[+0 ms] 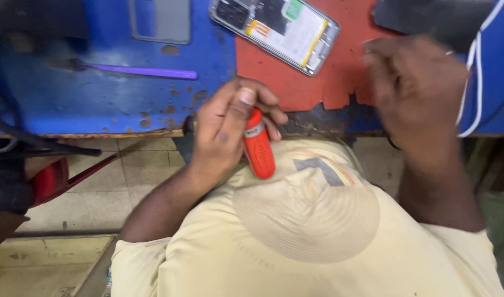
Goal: The person uses a red screwdriver to remove screws from a smartphone's back cover and internal components. They then use a yellow tool to pry open the device casing and disconnect internal ribbons. The task involves careful disassembly of the phone's internal structure.
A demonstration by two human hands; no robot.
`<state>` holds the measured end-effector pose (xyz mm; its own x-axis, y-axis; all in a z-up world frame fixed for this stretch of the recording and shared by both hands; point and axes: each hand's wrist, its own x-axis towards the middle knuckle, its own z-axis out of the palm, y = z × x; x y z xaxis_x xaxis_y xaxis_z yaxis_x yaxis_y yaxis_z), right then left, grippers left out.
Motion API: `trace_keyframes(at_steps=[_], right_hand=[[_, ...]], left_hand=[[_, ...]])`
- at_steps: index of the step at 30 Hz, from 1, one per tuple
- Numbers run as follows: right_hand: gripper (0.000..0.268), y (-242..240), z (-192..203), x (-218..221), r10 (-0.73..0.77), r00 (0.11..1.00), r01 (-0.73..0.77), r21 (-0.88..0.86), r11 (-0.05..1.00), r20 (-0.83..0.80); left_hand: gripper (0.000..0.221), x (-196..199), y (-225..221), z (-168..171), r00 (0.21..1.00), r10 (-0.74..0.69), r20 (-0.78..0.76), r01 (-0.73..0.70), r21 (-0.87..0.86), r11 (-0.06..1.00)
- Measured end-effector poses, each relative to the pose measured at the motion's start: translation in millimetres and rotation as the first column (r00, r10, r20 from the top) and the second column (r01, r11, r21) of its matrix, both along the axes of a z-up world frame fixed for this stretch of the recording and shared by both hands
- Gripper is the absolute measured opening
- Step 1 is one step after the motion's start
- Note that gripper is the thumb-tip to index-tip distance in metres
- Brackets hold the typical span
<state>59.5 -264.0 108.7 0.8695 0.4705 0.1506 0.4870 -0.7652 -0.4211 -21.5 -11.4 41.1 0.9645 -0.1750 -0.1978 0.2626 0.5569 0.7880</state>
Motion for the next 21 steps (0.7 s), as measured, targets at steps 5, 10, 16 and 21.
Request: trace_keyframes(at_steps=[5,10,16,21], right_hand=[[0.014,-19.7,-17.7,5.8,0.064,0.978,-0.007,-0.276,0.961,0.197],[0.017,-26.5,-16.3,14.8,0.014,0.999,-0.001,-0.326,0.945,0.038],[0.014,-13.6,-5.0,23.1,-0.045,0.971,0.030,-0.063,0.998,-0.236],[0.014,24.1,5.4,19.0,0.222,0.963,-0.161,0.334,0.929,-0.153]], left_hand=[[0.034,2.8,5.0,-0.1,0.999,-0.049,-0.022,0.050,0.063,0.997],[0.031,4.0,4.5,1.2,0.997,-0.070,0.018,0.069,0.063,0.996],[0.028,3.2,8.4,0.7,0.999,-0.031,0.029,0.029,0.089,0.996],[0.027,6.5,6.4,5.1,0.998,-0.060,0.033,0.050,0.260,0.964]])
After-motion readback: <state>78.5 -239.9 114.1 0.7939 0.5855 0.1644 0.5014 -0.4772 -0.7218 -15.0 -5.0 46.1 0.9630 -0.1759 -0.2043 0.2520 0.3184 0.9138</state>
